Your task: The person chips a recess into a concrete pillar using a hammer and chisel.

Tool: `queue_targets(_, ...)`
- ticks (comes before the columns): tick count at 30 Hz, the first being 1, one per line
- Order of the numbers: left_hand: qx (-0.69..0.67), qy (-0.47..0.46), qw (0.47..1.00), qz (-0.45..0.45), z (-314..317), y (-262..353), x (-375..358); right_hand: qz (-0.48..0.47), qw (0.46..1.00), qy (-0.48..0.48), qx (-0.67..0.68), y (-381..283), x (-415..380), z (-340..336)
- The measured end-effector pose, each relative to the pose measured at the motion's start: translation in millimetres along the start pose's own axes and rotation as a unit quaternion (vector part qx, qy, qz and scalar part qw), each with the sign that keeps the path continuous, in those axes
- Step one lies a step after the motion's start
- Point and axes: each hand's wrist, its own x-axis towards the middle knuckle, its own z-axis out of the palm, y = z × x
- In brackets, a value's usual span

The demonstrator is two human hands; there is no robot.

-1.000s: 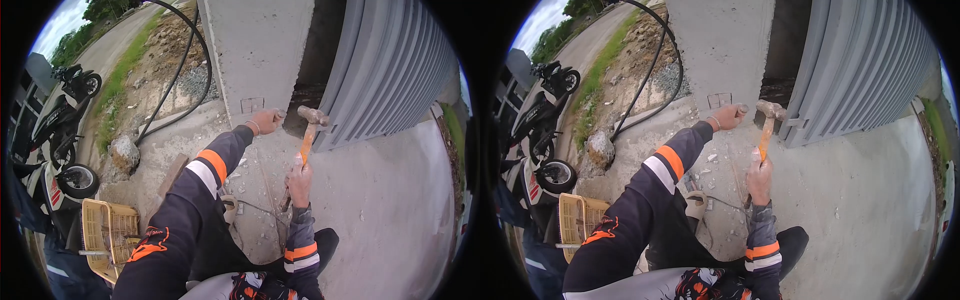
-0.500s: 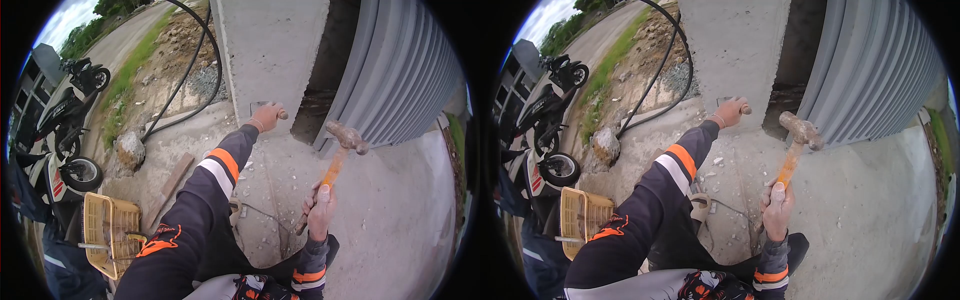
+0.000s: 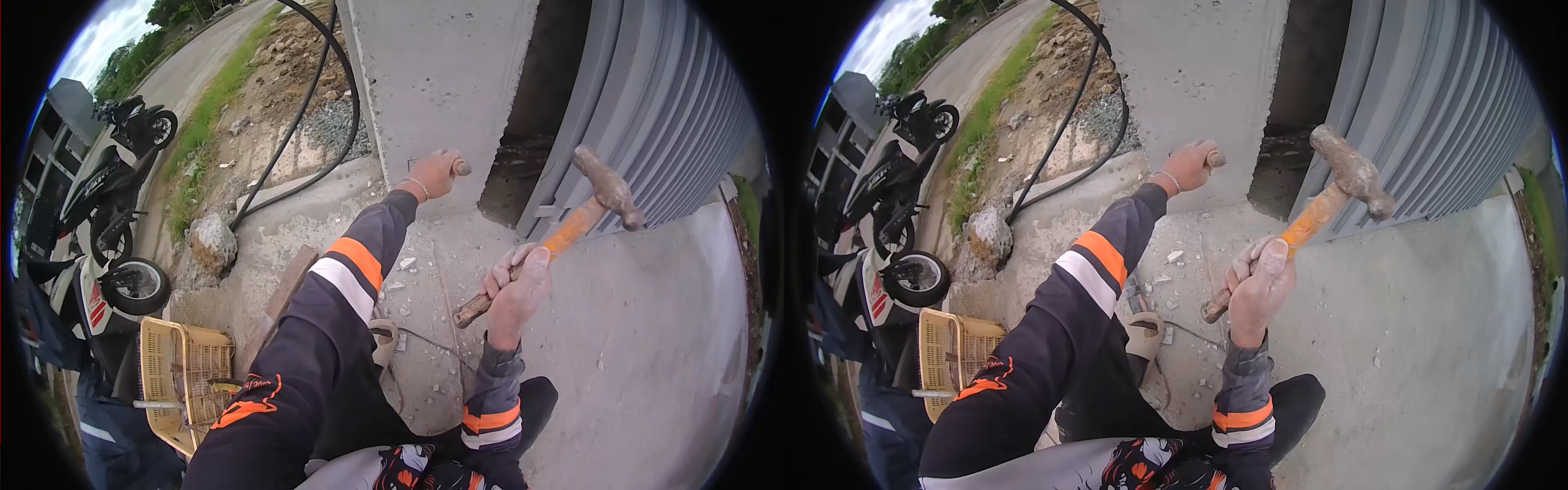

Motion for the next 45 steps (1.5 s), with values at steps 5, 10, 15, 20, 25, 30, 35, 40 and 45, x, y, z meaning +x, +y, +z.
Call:
queue_targets(5,0.011,-0.026,0.999,0.014,-4,-3,4,-0.241,0.968,0.031,-0.055,87,20,7)
queue_targets(10,0.009,-0.007,1.0,-0.026,20,6,-5,0.026,0.937,-0.026,-0.347,125,21,-37)
queue_targets(15,0.075,-0.196,0.978,0.003,44,43,-35,0.175,0.976,0.02,-0.129,82,-28,-82)
queue_targets(20,0.136,-0.179,0.973,0.049,49,54,-44,0.218,0.966,0.026,-0.133,54,-46,-109)
queue_targets(25,0.128,-0.074,0.989,0.027,20,17,-32,0.195,0.97,0.003,-0.144,25,-53,-104)
queue_targets(30,0.094,-0.058,0.994,-0.014,7,16,-30,0.047,0.997,-0.038,-0.038,-17,-50,-76)
queue_targets(35,0.057,-0.015,0.998,-0.014,7,10,-35,-0.185,0.977,-0.047,0.093,0,-30,-26)
queue_targets(40,0.048,-0.017,0.999,-0.006,4,9,-28,-0.136,0.92,0.003,-0.369,164,37,-14)
queue_targets(45,0.024,0.023,0.999,-0.029,-2,7,-17,0.034,0.998,0.028,-0.037,72,11,-25)
